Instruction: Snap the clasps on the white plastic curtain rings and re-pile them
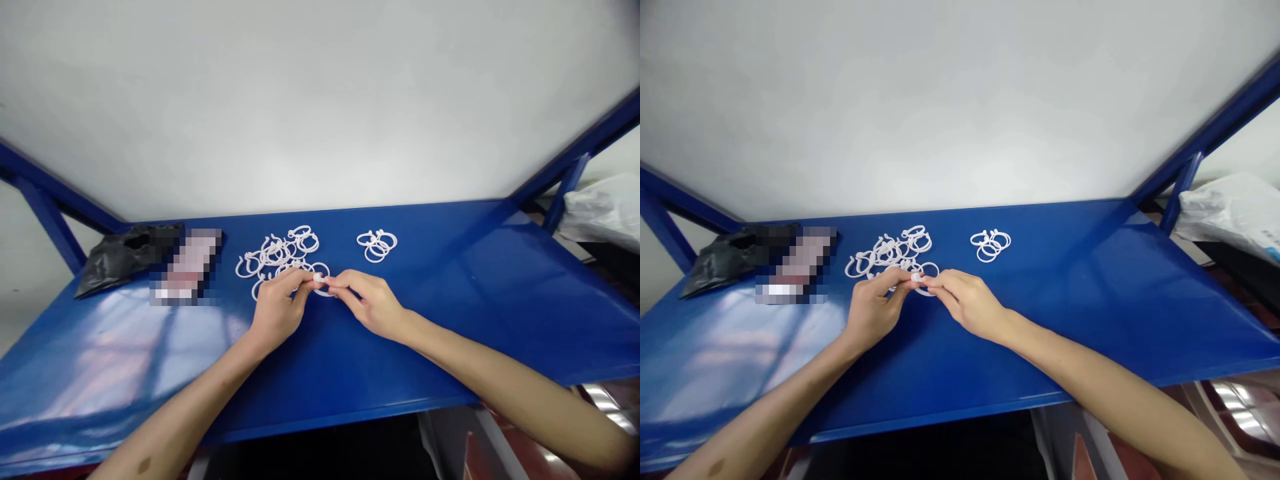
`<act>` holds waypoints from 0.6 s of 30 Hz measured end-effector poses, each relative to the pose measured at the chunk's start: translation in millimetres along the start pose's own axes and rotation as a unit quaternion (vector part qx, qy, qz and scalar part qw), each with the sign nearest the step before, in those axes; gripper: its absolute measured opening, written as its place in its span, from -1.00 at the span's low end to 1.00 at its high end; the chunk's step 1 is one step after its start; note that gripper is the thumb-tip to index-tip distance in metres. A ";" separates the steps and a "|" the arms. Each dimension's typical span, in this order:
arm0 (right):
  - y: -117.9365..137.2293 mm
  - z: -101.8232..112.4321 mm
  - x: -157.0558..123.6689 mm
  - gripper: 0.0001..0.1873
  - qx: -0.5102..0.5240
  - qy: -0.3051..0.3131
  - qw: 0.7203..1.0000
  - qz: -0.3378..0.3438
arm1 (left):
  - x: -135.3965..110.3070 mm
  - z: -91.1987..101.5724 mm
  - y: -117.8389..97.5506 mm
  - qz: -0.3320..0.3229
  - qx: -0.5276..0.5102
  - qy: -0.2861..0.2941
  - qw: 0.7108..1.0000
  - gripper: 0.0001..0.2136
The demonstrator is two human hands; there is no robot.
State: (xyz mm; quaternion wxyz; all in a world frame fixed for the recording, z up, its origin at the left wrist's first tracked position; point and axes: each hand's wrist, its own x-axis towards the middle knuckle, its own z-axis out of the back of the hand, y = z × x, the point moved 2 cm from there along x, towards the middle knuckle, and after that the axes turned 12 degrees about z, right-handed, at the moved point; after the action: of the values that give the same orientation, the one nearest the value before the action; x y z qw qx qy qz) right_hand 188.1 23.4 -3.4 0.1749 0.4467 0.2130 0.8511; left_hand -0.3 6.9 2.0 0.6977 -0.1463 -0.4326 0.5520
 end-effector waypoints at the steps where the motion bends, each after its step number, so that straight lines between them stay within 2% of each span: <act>1: -0.2 0.3 0.0 -0.85 -0.009 0.009 1.000 0.006 | 0.3 -0.4 0.8 -0.028 0.018 -0.009 0.999 -0.85; 4: -0.9 0.9 0.6 -0.85 -0.031 0.036 0.999 0.023 | 0.8 -2.3 4.1 -0.109 0.061 -0.030 0.992 -0.83; 7: -0.7 1.1 1.7 -0.84 -0.043 0.054 0.997 0.029 | 0.8 -3.6 6.6 -0.157 0.098 -0.053 0.981 -0.85; 14: -0.1 0.6 2.4 -0.82 -0.060 0.066 0.995 0.034 | -2.6 -5.4 -3.4 -0.201 0.195 -0.094 0.955 -0.87; 18: -0.1 -1.3 1.0 -0.80 -0.083 0.067 0.993 0.048 | -5.6 -8.4 -8.4 -0.190 0.228 -0.116 0.948 -0.88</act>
State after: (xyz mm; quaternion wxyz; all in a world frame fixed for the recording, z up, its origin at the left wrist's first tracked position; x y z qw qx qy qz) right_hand 186.5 23.6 -3.5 0.1559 0.3824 0.1313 0.9013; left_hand 11.5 1.3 0.4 0.7498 0.1670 -0.3923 0.5059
